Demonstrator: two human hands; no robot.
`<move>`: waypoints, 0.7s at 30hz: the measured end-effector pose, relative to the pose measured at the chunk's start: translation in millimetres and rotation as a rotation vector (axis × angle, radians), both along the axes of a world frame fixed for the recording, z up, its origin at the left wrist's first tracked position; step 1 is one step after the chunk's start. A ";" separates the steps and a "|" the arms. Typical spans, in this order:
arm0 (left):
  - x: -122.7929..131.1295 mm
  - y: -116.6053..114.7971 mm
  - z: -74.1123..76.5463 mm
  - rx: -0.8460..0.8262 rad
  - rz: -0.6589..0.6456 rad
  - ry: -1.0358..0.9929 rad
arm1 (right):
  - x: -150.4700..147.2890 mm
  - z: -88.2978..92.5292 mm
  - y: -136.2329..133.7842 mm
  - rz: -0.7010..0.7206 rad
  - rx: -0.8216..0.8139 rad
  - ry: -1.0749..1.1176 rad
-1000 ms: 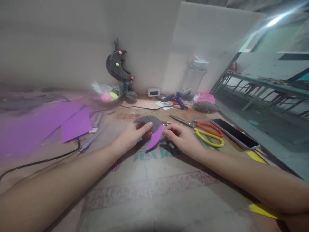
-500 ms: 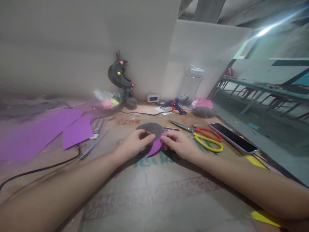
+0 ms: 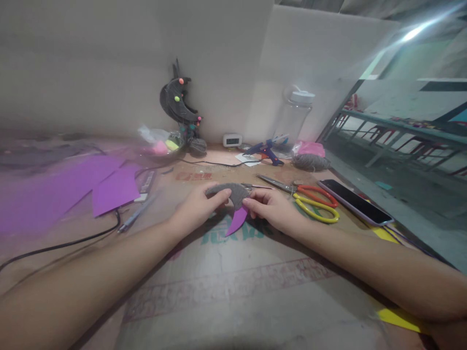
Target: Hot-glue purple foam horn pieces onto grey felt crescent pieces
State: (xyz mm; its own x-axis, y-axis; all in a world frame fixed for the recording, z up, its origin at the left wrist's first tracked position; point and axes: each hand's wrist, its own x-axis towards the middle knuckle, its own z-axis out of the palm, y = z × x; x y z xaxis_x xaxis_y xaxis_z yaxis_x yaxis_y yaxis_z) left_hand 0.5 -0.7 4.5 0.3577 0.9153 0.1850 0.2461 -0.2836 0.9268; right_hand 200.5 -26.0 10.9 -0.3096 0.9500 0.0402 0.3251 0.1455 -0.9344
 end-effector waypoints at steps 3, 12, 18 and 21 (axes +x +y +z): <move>0.8 0.2 -0.4 -0.017 0.003 -0.041 | -0.3 1.2 -1.3 0.017 -0.001 -0.001; 0.1 -0.7 -0.4 -0.025 0.015 0.004 | 0.0 1.3 -1.0 0.022 0.017 -0.018; 0.9 0.4 -2.2 -0.053 -0.017 -0.043 | 1.4 0.1 0.1 0.024 0.029 -0.010; 1.0 2.0 -3.1 -0.076 -0.036 -0.096 | 2.1 -0.5 0.6 0.002 0.005 0.016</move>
